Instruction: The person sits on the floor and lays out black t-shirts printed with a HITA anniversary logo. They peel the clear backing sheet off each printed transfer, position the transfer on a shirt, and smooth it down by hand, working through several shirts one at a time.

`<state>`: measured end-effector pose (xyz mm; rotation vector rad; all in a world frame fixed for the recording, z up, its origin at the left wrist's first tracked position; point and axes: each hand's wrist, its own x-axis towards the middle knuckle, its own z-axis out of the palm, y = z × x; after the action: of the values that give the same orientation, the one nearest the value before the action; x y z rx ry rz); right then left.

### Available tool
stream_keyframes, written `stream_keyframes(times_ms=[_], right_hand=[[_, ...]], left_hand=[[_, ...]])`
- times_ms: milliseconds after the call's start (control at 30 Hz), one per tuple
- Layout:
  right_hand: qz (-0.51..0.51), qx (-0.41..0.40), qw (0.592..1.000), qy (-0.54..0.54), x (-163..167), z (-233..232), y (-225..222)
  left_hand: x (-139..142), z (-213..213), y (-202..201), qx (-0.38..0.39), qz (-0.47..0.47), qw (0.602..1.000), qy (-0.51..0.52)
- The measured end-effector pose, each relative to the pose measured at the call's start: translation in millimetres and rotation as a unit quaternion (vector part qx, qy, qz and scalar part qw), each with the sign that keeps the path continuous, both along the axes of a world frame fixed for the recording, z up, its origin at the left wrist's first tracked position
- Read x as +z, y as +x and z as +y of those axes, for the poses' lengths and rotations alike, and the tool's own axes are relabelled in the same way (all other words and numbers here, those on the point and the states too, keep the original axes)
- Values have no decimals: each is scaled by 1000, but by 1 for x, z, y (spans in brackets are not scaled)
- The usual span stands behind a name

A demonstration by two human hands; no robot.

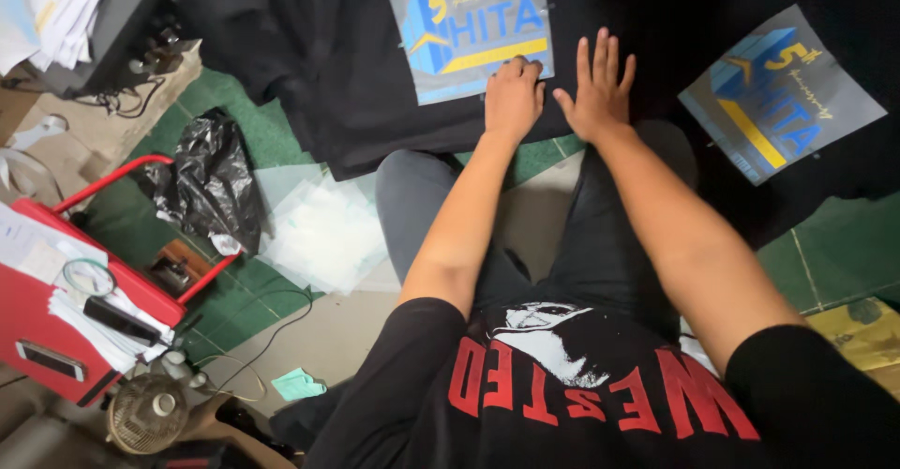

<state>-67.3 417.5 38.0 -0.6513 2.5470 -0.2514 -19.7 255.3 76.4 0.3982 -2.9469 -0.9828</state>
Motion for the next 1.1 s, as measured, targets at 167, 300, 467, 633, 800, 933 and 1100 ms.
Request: stream_keyframes(times_ms=[167,300,467,633,800,933,1100], right_hand=[[-31,-5,999,11,-17,9,-5],[-58,-16,998,3,-28,10,-9],[-81,-35,996,8,-36,12,-8],[-86,-39,995,16,-38,11,-6],[-91,-40,995,18,-35,10,-8],[-98,-40,994,12,-30,7,-10],[-95,-42,994,17,-25,4,-12]], left_hand=[[-18,16,-22,-14,-16,999,-35],[-29,20,-27,-38,0,997,-60],[-37,19,-28,-44,10,998,-43],[-41,9,-30,103,30,994,-2],[-44,-8,-29,163,33,986,-19],[-43,-19,-28,250,47,967,-6],[-42,-30,-25,316,30,948,-29]])
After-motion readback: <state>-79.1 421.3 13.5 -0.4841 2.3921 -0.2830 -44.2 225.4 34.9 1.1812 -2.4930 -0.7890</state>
